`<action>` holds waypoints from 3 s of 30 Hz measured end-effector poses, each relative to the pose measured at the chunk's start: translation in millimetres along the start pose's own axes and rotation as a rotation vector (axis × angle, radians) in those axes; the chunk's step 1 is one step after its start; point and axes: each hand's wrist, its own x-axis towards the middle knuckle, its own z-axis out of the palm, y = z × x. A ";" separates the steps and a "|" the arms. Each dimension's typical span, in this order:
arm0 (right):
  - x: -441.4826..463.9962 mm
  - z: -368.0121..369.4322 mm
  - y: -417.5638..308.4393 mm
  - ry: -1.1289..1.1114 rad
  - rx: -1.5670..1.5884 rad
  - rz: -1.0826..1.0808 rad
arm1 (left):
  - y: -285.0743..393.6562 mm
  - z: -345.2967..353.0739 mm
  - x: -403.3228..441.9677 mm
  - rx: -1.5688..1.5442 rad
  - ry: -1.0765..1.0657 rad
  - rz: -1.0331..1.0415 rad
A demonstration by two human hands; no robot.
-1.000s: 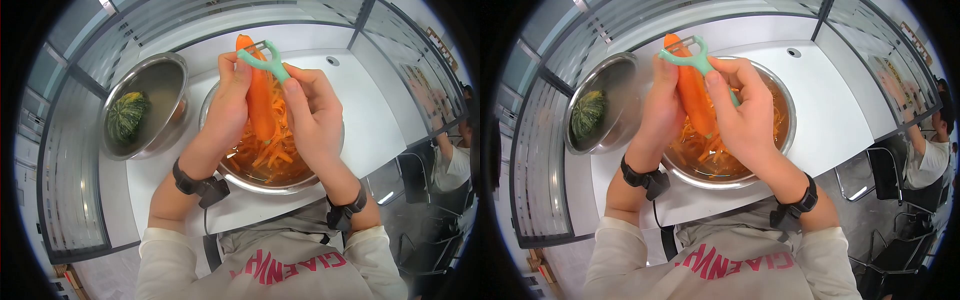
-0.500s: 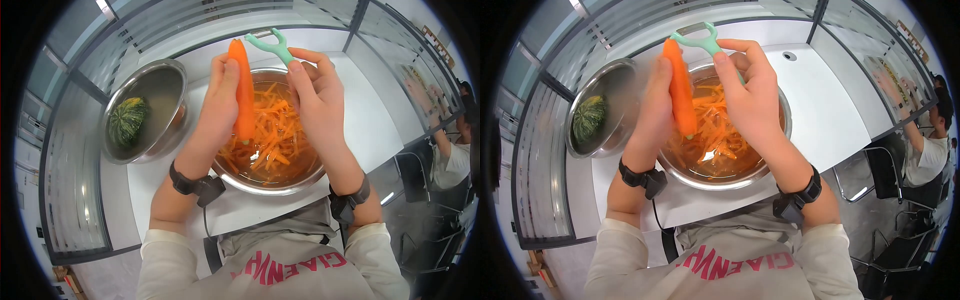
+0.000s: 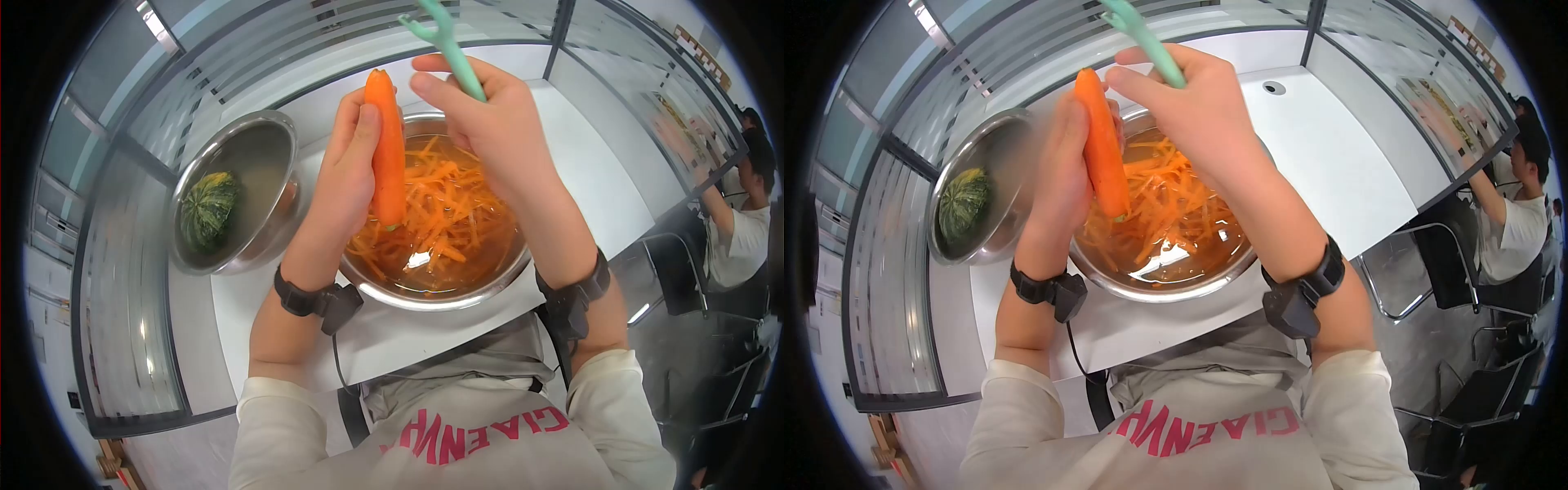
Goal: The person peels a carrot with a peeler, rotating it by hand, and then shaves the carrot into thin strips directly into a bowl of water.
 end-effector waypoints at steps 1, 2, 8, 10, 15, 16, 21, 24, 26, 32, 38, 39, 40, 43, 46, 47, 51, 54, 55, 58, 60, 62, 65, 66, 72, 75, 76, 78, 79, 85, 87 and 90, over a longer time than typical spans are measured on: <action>3.2 1.2 0.2 -0.004 0.000 -0.001 | -2.7 0.5 0.6 0.008 0.000 -0.009; 5.0 1.5 2.0 -0.017 -0.026 -0.001 | -4.1 2.2 0.5 0.018 -0.001 -0.015; 3.0 13.5 12.2 0.015 -0.029 -0.049 | -3.9 8.2 -6.1 0.066 -0.027 0.011; 5.0 13.3 15.3 0.048 -0.011 -0.066 | -2.7 8.7 -7.0 0.055 -0.039 0.014; 2.2 7.5 20.2 0.077 0.008 -0.047 | -2.0 3.7 -1.7 -0.050 0.061 -0.007; -0.2 5.4 19.5 0.085 0.012 -0.043 | -0.3 1.7 -0.5 -0.079 0.087 -0.010; -11.2 -8.9 14.4 0.116 0.035 -0.013 | -3.6 -18.0 10.0 -0.236 0.150 0.036; -17.5 -19.1 10.8 0.124 -0.028 -0.007 | 3.7 -20.7 10.2 -0.318 0.238 -0.001; -19.3 -26.3 9.8 0.160 -0.092 -0.011 | 2.5 -24.9 13.8 -0.363 0.281 -0.016; -20.2 -53.9 12.7 0.184 -0.220 -0.015 | -0.1 -35.7 21.0 -0.399 0.323 0.011; -13.8 -69.9 27.6 0.194 -0.385 0.051 | 2.0 -33.5 20.1 -0.398 0.301 -0.044; -11.0 -72.3 29.1 0.200 -0.399 0.052 | 0.3 -35.0 21.4 -0.400 0.290 -0.038; -8.2 -72.2 31.3 0.178 -0.427 0.044 | -0.5 -35.2 22.3 -0.402 0.279 -0.034; -1.2 -68.0 42.7 0.109 -0.464 0.049 | 3.0 -32.3 19.6 -0.427 0.252 -0.023; -4.1 -60.3 47.1 0.073 -0.417 0.144 | 1.3 -34.0 20.8 -0.448 0.199 -0.019; -7.7 -57.9 44.0 0.102 -0.446 0.155 | 2.1 -33.3 19.8 -0.457 0.193 -0.024; -20.0 -51.6 30.1 0.127 -0.369 0.159 | 6.5 -28.4 12.2 -0.519 0.144 -0.017; -41.8 -33.7 10.1 0.074 -0.381 0.011 | 0.9 -27.7 12.4 -0.557 0.077 -0.004; -47.7 -25.1 5.5 0.049 -0.418 -0.061 | 0.6 -28.1 12.5 -0.563 0.060 0.001; -54.5 -6.6 9.0 0.019 -0.527 -0.314 | 7.3 -23.3 7.7 -0.506 0.069 0.011; -51.5 3.0 10.8 0.023 -0.597 -0.452 | 6.5 -20.7 8.7 -0.488 0.061 0.029; -46.3 14.3 12.5 0.052 -0.642 -0.619 | 7.6 -17.5 5.6 -0.438 0.078 -0.004; -49.4 21.8 8.9 0.033 -0.679 -0.602 | 6.6 -18.0 7.0 -0.432 0.073 0.046; -54.0 21.6 8.7 0.043 -0.681 -0.547 | 5.7 -19.1 6.8 -0.441 0.070 0.074; -75.8 20.7 15.9 0.040 -0.766 -0.596 | 13.3 -27.8 10.5 -0.495 0.020 0.111; -81.7 23.1 15.6 0.012 -0.810 -0.653 | 6.9 -39.5 18.5 -0.481 -0.077 0.155; -83.3 22.8 15.8 -0.001 -0.818 -0.650 | 6.0 -42.3 20.4 -0.475 -0.124 0.182; -85.5 21.9 17.4 -0.028 -0.834 -0.647 | 19.6 -25.1 12.0 -0.486 0.032 0.149; -86.7 21.6 18.6 -0.034 -0.821 -0.630 | 28.2 -16.8 7.8 -0.491 0.112 0.133; -89.7 20.8 27.9 -0.052 -0.767 -0.585 | 23.5 -21.3 10.2 -0.486 0.122 0.152; -90.5 21.9 23.3 -0.048 -0.771 -0.543 | 20.3 -21.1 12.4 -0.483 0.129 0.150; -88.2 22.3 20.2 -0.070 -0.786 -0.517 | 19.6 -19.9 12.6 -0.477 0.133 0.145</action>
